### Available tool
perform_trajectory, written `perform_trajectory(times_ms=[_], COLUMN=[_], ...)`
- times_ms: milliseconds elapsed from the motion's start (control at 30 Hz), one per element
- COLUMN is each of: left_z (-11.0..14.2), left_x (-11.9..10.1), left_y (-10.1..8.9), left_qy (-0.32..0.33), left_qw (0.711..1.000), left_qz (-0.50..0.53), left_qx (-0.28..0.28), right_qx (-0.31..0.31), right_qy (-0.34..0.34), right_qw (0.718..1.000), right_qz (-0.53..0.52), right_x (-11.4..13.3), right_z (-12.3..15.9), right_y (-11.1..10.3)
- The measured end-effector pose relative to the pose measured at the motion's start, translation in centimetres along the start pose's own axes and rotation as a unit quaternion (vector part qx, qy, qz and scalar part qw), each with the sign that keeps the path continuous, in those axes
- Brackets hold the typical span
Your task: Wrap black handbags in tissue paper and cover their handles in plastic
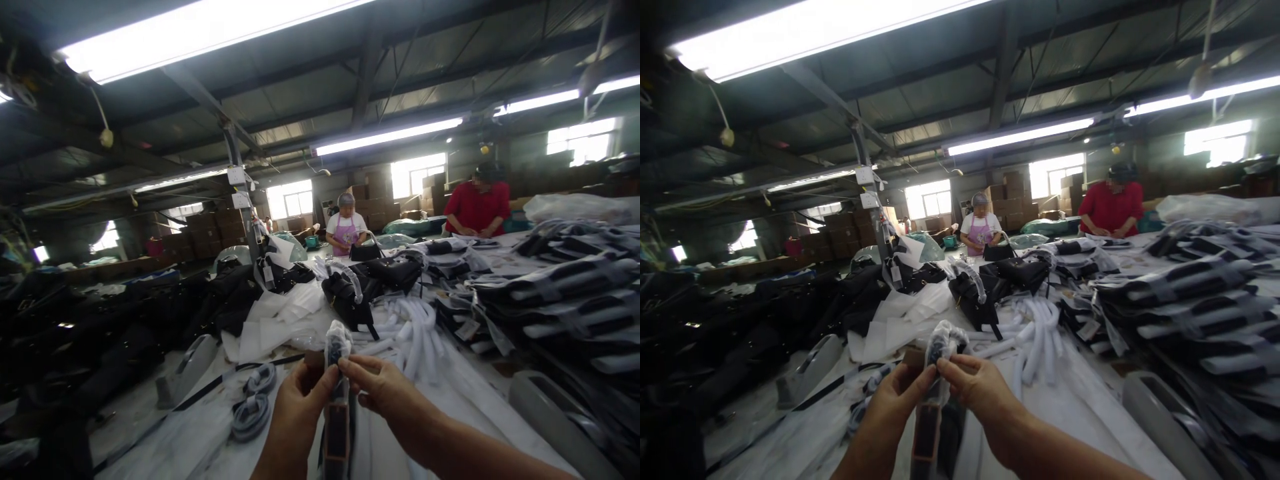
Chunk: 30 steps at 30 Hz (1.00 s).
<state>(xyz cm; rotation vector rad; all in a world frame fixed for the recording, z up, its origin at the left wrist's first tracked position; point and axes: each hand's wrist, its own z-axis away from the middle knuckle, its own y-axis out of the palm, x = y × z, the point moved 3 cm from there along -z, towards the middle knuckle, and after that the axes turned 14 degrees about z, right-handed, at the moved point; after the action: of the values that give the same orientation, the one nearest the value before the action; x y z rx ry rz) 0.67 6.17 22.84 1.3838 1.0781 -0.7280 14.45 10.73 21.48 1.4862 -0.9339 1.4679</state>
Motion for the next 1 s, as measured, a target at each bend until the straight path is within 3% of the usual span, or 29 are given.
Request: perform_trajectory(times_ms=[100,300,533,600,833,1000], left_z=[-0.1,0.2,0.1,0.0,0.9,1.2], left_x=[-0.1,-0.4,-0.1,-0.1,-0.4,0.2], left_y=[-0.2,-0.4,-0.8,-0.8,0.2,0.2], left_qy=[0.027,0.022,-0.012,-0.002,0.075,0.104], left_qw=[1.000,0.999,0.999,0.999,0.993,0.986], left_qz=[-0.010,-0.025,-0.040,-0.045,-0.084,-0.100], left_qx=[-0.008,-0.025,-0.034,-0.025,-0.034,-0.084], right_qx=[0.060,0.105,0.138,0.116,-0.062,-0.111], right_qy=[-0.006,0.071,-0.012,-0.029,-0.045,-0.109], right_qw=[0.998,0.957,0.961,0.969,0.985,0.987], right_qz=[-0.030,-0.259,-0.238,-0.216,-0.155,-0.046], right_x=[0.9,0.3,-0.2,-0.3,-1.4,-2.3], right_z=[0.7,1.3,1.9,1.8,1.1,0.2], right_y=[-0.1,-1.0,0.2,0.6,1.8,2.3])
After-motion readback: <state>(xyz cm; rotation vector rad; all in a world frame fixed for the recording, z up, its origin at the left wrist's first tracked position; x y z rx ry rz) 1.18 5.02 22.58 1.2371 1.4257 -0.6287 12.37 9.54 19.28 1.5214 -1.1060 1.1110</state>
